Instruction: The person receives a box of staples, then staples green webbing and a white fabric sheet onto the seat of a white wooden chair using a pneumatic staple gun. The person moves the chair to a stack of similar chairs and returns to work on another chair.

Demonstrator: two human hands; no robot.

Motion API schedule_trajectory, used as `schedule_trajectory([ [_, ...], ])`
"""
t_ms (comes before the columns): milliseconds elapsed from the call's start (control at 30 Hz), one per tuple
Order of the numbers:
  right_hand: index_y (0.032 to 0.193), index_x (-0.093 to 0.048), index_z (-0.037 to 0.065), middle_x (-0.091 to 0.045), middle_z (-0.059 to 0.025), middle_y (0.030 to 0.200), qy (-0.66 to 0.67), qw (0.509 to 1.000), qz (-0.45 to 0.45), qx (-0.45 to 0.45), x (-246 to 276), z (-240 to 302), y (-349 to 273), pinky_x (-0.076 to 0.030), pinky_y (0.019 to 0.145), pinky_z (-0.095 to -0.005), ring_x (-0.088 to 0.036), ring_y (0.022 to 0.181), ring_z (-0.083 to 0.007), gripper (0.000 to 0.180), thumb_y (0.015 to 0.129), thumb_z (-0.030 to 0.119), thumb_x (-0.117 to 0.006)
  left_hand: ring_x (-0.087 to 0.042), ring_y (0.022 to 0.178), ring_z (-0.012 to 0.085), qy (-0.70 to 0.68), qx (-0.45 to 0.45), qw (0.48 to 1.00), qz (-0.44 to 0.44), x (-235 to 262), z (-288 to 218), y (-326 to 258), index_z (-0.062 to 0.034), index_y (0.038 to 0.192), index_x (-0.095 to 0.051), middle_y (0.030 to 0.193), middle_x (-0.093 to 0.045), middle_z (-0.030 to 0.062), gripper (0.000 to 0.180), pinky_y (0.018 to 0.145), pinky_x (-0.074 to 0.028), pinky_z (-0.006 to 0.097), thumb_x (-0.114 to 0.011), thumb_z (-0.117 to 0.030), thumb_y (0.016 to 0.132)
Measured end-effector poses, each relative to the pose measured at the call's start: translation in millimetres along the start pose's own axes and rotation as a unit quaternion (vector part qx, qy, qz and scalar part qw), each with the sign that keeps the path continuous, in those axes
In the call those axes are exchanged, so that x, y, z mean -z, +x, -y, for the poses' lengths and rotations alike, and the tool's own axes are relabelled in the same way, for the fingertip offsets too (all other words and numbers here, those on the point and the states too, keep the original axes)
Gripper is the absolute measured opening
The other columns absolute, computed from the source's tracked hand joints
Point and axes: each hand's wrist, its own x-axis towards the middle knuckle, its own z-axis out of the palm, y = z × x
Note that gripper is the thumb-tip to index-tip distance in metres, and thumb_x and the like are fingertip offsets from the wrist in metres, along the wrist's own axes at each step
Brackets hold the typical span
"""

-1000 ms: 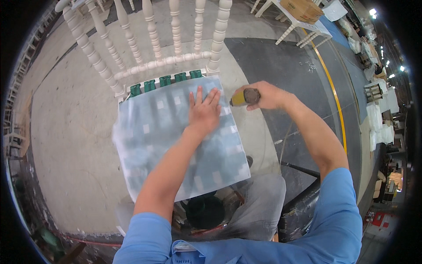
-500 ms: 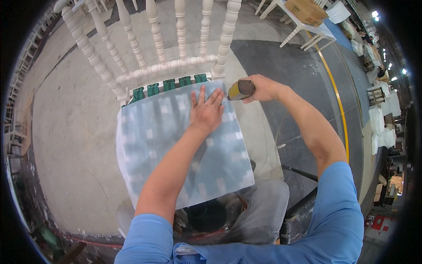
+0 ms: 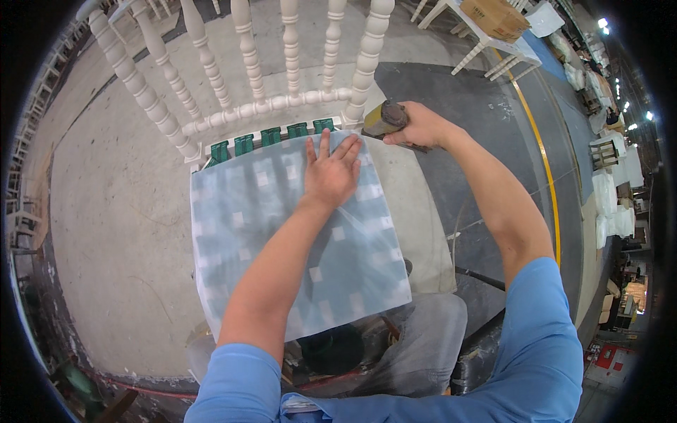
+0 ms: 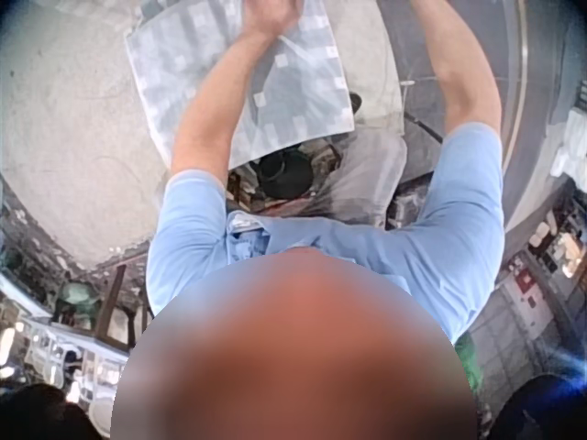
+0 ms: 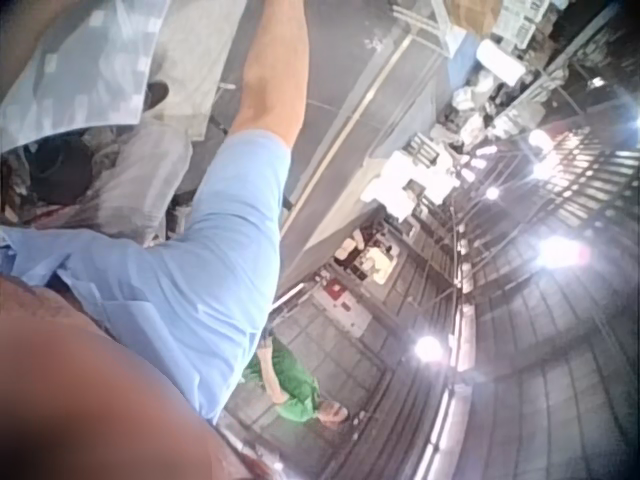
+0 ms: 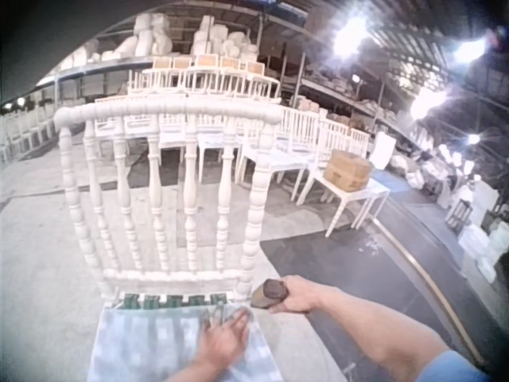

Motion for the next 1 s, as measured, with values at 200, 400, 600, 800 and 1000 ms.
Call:
schedule_trajectory([
  [200, 0.118, -0.069, 0.001, -0.074, -0.0051, 0.096, -0.041, 0.996, -0.033, 0.068, -1.5, -13.1, 5.6, -0.054, 0.073, -0.0323, -0.063, 0.079, -0.0149, 0.043, 0.081, 0.01, -0.088, -0.029, 0.157, 0.0443, 0.003, -0.006, 1.0, -0.002, -0.1, -4.2, 2.8, -0.0243, 0.156, -0.052, 0.166, -0.044, -0.0052, 0.05, 0.127, -0.015, 0.07, -0.048, -0.037, 0.108],
  [400, 0.123, -0.07, 0.001, -0.078, -0.0091, 0.109, -0.057, 0.996, -0.011, 0.068, -5.1, -5.3, 11.6, -0.055, 0.092, -0.0361, -0.068, 0.097, -0.0207, 0.048, 0.079, 0.008, -0.088, -0.029, 0.158, 0.0435, 0.014, 0.013, 0.999, 0.03, 4.2, 0.2, -0.8, -0.0244, 0.158, -0.049, 0.167, -0.043, -0.0053, 0.051, 0.128, -0.013, 0.069, -0.046, -0.035, 0.109],
  [600, 0.121, -0.07, 0.001, -0.077, -0.0099, 0.106, -0.054, 0.996, -0.038, 0.061, -2.8, -7.7, 4.8, -0.055, 0.089, -0.0359, -0.07, 0.094, -0.022, 0.044, 0.08, 0.007, -0.087, -0.025, 0.159, 0.0418, -0.014, 0.003, 0.999, 0.042, 7.8, -11.4, 5.7, -0.0224, 0.158, -0.049, 0.169, -0.04, -0.005, 0.051, 0.129, -0.009, 0.067, -0.044, -0.035, 0.109],
  [800, 0.112, -0.069, 0.002, -0.07, -0.0043, 0.083, 0.052, 0.997, -0.037, -0.037, 7.0, 43.5, -70.4, -0.053, 0.062, -0.032, -0.063, 0.06, -0.0128, 0.034, 0.087, 0.018, -0.086, -0.03, 0.158, 0.0414, -0.132, 0.028, 0.985, -0.105, 47.7, 38.3, -30.6, -0.0202, 0.159, -0.05, 0.166, -0.046, 0.0061, 0.054, 0.129, -0.014, 0.063, -0.056, -0.018, 0.105],
  [1000, 0.119, -0.067, 0.0, -0.069, -0.0027, 0.087, 0.182, 0.969, -0.134, -0.098, -24.1, 65.6, -252.5, -0.051, 0.058, -0.0285, -0.062, 0.06, -0.0105, 0.038, 0.088, 0.014, -0.086, -0.049, 0.144, 0.0437, -0.059, 0.295, 0.937, -0.176, 141.2, 94.2, -211.5, 0.0027, 0.15, -0.053, 0.155, -0.053, 0.0262, 0.066, 0.121, -0.037, 0.051, -0.072, -0.028, 0.095],
])
